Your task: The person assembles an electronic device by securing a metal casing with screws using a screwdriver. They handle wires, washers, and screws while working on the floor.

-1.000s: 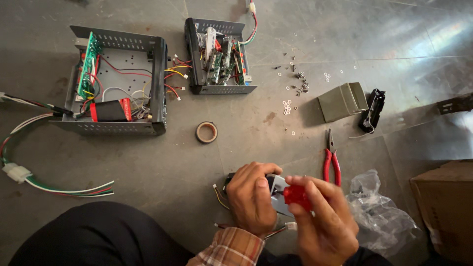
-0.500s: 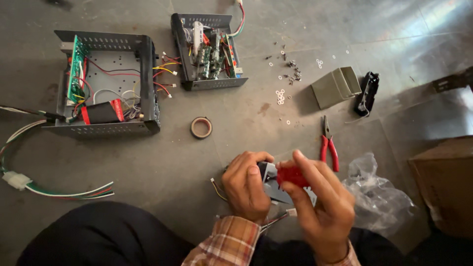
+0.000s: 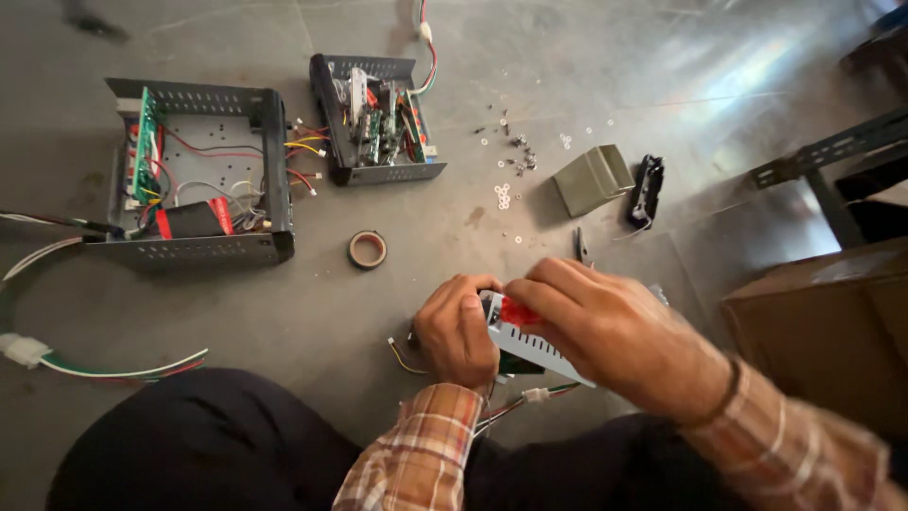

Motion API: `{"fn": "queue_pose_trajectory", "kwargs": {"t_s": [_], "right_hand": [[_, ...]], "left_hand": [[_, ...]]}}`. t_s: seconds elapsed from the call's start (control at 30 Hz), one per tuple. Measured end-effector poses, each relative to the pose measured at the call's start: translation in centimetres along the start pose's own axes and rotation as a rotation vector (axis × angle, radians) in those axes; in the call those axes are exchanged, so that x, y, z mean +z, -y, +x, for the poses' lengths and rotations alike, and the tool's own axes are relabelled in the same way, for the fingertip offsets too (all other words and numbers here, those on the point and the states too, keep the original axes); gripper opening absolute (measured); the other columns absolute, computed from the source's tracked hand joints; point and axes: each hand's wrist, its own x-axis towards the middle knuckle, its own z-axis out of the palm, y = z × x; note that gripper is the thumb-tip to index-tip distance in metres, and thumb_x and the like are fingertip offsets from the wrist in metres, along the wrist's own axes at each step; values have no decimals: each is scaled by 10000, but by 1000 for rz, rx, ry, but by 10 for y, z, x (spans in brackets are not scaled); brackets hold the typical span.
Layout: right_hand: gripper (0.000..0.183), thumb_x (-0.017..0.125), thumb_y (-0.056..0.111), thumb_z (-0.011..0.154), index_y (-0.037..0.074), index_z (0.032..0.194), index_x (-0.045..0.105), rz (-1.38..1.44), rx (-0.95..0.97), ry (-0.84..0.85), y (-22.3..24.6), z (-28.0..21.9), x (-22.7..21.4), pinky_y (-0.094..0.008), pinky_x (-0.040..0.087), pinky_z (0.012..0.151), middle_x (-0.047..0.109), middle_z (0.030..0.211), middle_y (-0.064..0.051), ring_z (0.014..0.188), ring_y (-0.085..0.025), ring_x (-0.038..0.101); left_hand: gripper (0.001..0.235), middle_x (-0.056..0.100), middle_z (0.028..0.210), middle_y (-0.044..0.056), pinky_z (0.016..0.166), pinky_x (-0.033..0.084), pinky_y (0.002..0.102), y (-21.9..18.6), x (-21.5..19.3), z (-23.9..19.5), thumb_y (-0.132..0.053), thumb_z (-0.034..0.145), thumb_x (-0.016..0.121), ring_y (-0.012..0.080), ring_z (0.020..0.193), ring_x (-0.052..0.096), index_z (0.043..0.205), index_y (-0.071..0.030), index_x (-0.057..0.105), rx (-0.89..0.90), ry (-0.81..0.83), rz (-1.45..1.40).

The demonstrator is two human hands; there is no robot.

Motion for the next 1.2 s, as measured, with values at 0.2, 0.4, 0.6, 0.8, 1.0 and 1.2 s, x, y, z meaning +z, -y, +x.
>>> {"fn": "queue_pose_trajectory", "kwargs": {"t_s": [0.2,0.4,0.6,0.8,1.0,1.2], "right_hand": [[288,636,140,775,-13,1019,642,-429,-516,179,-1,29,-12,-331,543,741,611,983,-81,870,-208,636],[207,624,156,843,0,979,635,-560,-539,350,-12,34,-14,-325,536,682,581,890,-52,806,-190,624],[218,606,191,838,8,943,658,-573,-480,282,-12,31,-9,-313,526,646,584,859,-55,786,-189,627],[202,623,194,864,-4,884,657,-732,-594,340,-15,33,-1,-314,523,558,601,776,-44,702,-185,648],[248,654,250,867,7,878,704,-433,-27,455,-6,37,21,-429,574,598,705,768,-150,693,-317,721],[314,649,319,913,24,856,741,-58,602,455,-3,51,40,-504,572,706,707,809,-235,782,-406,722]], "left_hand": [[376,689,878,189,754,509,480,6,4,1,-212,1018,369,406,840,671,911,-21,674,35,-39,9],[395,706,886,186,746,519,469,12,6,1,-217,986,362,391,818,679,922,-26,702,5,-16,18],[384,706,867,183,720,522,462,14,10,1,-215,987,374,389,791,681,898,-25,695,12,-39,18],[401,704,856,174,710,510,476,19,10,1,-206,986,356,392,777,673,904,-31,708,17,-36,48],[400,716,859,174,706,528,458,20,9,3,-216,986,362,388,782,687,870,-21,692,20,-57,68],[434,708,838,189,719,528,458,18,5,2,-240,979,351,394,773,687,886,-6,705,-38,-42,81]]}}
